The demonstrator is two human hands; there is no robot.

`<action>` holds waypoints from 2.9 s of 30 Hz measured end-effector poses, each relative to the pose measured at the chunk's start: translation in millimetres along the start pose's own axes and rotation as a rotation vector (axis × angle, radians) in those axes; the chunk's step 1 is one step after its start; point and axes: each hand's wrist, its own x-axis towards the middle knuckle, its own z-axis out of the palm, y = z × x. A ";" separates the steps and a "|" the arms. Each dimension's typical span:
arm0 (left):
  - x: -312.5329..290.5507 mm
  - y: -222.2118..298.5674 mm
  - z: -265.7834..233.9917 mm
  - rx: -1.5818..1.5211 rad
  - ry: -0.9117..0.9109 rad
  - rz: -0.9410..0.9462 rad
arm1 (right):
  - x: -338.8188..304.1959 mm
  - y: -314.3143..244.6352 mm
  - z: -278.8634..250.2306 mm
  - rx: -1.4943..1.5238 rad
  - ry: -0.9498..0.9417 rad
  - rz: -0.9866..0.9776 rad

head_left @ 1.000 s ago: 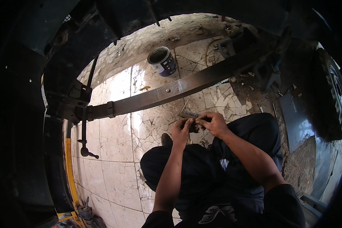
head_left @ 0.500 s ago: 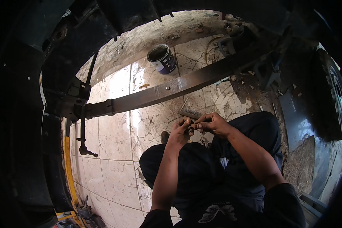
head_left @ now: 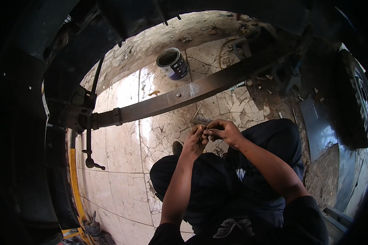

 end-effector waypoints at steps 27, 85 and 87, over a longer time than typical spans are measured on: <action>5.8 -13.8 21.7 0.270 0.038 -0.054 | 3.8 1.8 -5.6 -0.709 0.478 -0.534; 40.2 126.9 34.2 1.765 0.459 1.115 | 103.7 -172.9 28.7 -1.707 0.314 -0.370; 40.6 127.9 31.0 1.744 0.457 1.132 | 124.4 -162.1 27.7 -1.710 0.365 -0.409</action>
